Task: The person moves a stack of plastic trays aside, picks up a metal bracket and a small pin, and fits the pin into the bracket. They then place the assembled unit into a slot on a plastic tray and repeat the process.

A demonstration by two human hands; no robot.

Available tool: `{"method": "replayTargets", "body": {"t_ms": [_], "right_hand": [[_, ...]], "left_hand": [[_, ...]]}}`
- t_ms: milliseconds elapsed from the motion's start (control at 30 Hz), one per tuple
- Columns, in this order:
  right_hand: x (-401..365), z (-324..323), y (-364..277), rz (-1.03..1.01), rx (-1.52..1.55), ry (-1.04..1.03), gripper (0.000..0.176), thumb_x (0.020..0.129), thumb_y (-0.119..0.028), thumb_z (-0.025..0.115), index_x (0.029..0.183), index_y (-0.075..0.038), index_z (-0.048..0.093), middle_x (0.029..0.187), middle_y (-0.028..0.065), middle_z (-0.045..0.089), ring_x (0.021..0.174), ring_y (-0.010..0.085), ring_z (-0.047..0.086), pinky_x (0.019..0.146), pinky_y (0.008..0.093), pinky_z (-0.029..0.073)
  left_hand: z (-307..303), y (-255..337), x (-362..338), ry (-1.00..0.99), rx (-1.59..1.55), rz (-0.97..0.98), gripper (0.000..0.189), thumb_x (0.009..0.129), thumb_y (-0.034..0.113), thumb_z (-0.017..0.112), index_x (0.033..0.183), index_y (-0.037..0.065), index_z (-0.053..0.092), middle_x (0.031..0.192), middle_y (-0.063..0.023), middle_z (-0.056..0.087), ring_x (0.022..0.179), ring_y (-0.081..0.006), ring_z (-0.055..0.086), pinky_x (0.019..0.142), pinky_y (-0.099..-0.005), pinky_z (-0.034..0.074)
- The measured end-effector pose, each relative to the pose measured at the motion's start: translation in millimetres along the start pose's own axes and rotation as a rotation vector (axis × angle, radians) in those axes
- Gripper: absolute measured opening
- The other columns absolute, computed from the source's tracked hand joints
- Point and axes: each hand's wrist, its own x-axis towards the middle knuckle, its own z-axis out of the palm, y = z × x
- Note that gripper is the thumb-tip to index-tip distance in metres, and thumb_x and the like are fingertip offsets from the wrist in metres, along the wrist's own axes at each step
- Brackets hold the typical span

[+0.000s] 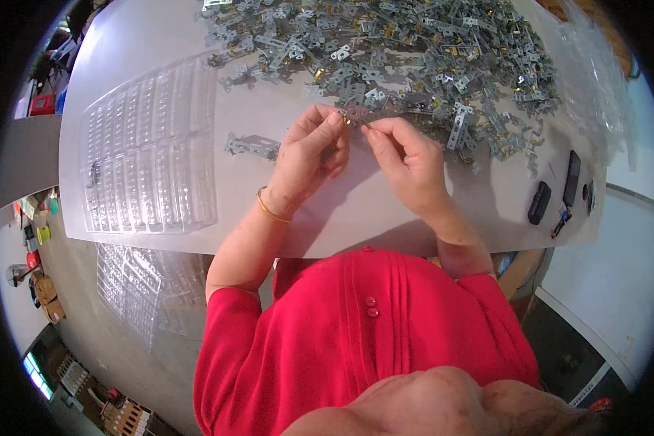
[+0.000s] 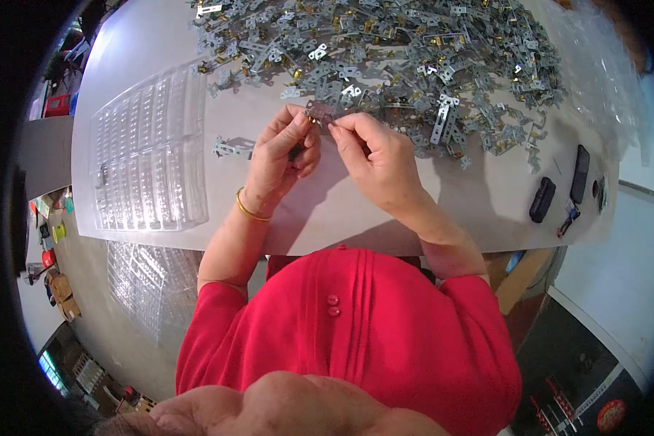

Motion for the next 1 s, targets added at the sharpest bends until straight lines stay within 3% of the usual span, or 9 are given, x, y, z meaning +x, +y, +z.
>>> {"method": "replayTargets", "body": {"t_ms": [467, 733, 767, 867, 1000], "right_hand": [[1.6, -4.7, 0.1, 0.051, 0.015, -0.014, 0.006, 0.098, -0.008, 0.069, 0.101, -0.002, 0.068, 0.073, 0.0069, 0.065, 0.060, 0.0092, 0.057, 0.054, 0.0284, 0.044], [2.5, -4.4, 3.1, -0.019, -0.103, -0.001, 0.009, 0.100, -0.009, 0.067, 0.107, -0.003, 0.065, 0.073, 0.0075, 0.064, 0.063, 0.0118, 0.059, 0.057, 0.0316, 0.047], [3.0, -6.0, 3.3, 0.067, -0.036, -0.038, 0.012, 0.102, -0.010, 0.064, 0.111, -0.003, 0.065, 0.075, 0.0069, 0.065, 0.064, 0.0118, 0.060, 0.058, 0.0314, 0.048], [5.2, -16.3, 4.4, 0.289, 0.178, -0.159, 0.020, 0.106, -0.014, 0.058, 0.121, -0.002, 0.062, 0.081, 0.0052, 0.066, 0.067, 0.0122, 0.063, 0.060, 0.0302, 0.052], [7.6, -20.9, 11.6, 0.419, 0.484, -0.293, 0.026, 0.110, -0.018, 0.051, 0.127, -0.001, 0.060, 0.089, 0.0043, 0.066, 0.071, 0.0122, 0.066, 0.064, 0.0283, 0.057]], "left_hand": [[-4.0, -2.6, 0.9, 0.006, 0.150, 0.093, 0.012, 0.110, 0.021, 0.054, 0.108, 0.009, 0.055, 0.073, -0.0009, 0.052, 0.051, -0.0072, 0.040, 0.043, -0.0234, 0.030], [-5.0, -12.3, -0.5, -0.012, 0.537, 0.366, 0.012, 0.106, 0.014, 0.062, 0.113, 0.005, 0.056, 0.080, 0.0019, 0.056, 0.063, -0.0047, 0.048, 0.054, -0.0209, 0.037], [-3.2, -13.9, -1.5, -0.001, 0.555, 0.372, 0.014, 0.105, 0.012, 0.063, 0.114, 0.005, 0.056, 0.083, 0.0019, 0.058, 0.067, -0.0043, 0.050, 0.056, -0.0203, 0.038], [-6.2, -13.9, -2.1, 0.031, 0.723, 0.404, 0.018, 0.100, 0.007, 0.068, 0.114, 0.000, 0.059, 0.101, -0.0059, 0.070, 0.092, -0.0119, 0.065, 0.080, -0.0270, 0.053], [-5.2, -13.0, -4.1, 0.020, 0.933, 0.515, 0.017, 0.098, 0.008, 0.070, 0.112, 0.001, 0.062, 0.099, -0.0104, 0.072, 0.089, -0.0170, 0.070, 0.080, -0.0305, 0.055]]}}
